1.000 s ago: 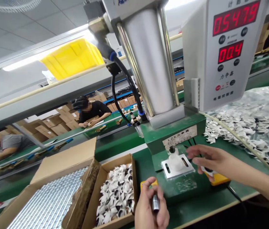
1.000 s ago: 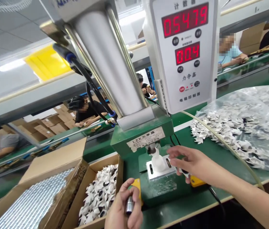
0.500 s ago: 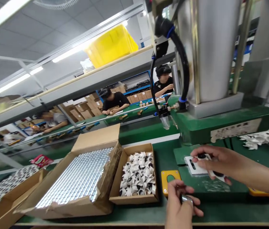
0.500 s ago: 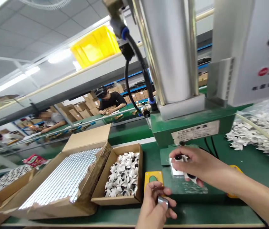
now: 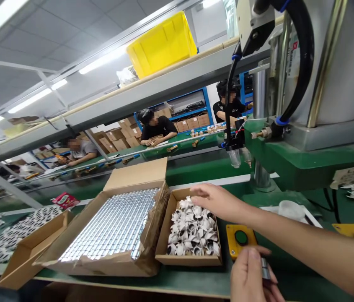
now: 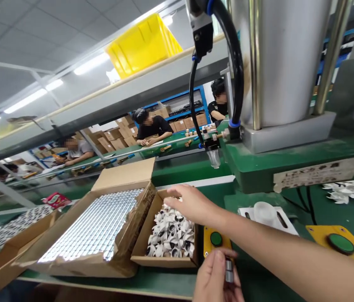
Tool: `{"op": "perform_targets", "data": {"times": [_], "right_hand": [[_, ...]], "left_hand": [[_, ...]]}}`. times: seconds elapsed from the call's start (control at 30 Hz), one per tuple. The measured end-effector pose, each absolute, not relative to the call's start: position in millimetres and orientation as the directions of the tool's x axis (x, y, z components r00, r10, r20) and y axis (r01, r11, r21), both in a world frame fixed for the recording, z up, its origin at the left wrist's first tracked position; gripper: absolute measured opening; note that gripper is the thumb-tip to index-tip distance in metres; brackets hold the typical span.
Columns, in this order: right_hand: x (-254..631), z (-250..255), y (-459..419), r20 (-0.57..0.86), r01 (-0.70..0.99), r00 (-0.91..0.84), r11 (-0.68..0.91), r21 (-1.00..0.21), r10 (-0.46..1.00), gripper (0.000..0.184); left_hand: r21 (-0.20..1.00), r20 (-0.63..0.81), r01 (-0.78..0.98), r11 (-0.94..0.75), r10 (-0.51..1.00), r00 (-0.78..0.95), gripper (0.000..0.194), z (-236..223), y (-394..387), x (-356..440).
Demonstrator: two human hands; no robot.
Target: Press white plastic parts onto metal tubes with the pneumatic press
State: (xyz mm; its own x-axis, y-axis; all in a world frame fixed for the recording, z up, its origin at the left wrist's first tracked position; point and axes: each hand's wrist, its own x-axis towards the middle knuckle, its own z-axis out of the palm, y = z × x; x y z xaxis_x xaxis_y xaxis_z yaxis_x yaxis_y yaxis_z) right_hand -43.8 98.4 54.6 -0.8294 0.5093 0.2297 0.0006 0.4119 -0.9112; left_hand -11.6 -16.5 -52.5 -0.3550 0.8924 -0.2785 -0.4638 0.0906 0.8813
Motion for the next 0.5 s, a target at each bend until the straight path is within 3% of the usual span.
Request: {"op": "perform_targets", "data": {"times": [0.2,0.3,0.37,0.43,0.5], "right_hand": [[93.9,51.2,84.6,0.181,0.054,-0.894,0.498,-0.866,0.41,0.015],[164.4,41.4,94.9,0.119,0.211,-0.797,0.457,-0.864,0.592,0.02],[204.5,23.5,118.1,0.101,0.368,-0.601,0.386,-0.846,0.793,0.026],[236.1,-2.9,151.7,0.189,0.517,-0.416,0.402,-0.756,0.89,0.029],[257.4,-31.6,187.4,0.334,0.739,-0.401,0.517,-0.432,0.853,0.032]], "left_hand": [[0.871,-0.313,-0.477,0.117,0.881,-0.356,0.081,-53.5,-12.2,-13.5],[0.856,-0.256,-0.515,0.041,0.899,-0.355,0.07,-38.8,2.5,-10.0],[0.845,-0.225,-0.534,-0.008,0.902,-0.369,0.056,-22.9,17.1,-2.6],[0.837,-0.196,-0.546,-0.04,0.909,-0.367,0.042,-5.0,33.8,8.4],[0.799,-0.209,-0.599,-0.051,0.911,-0.355,0.031,11.0,51.9,20.9]]}}
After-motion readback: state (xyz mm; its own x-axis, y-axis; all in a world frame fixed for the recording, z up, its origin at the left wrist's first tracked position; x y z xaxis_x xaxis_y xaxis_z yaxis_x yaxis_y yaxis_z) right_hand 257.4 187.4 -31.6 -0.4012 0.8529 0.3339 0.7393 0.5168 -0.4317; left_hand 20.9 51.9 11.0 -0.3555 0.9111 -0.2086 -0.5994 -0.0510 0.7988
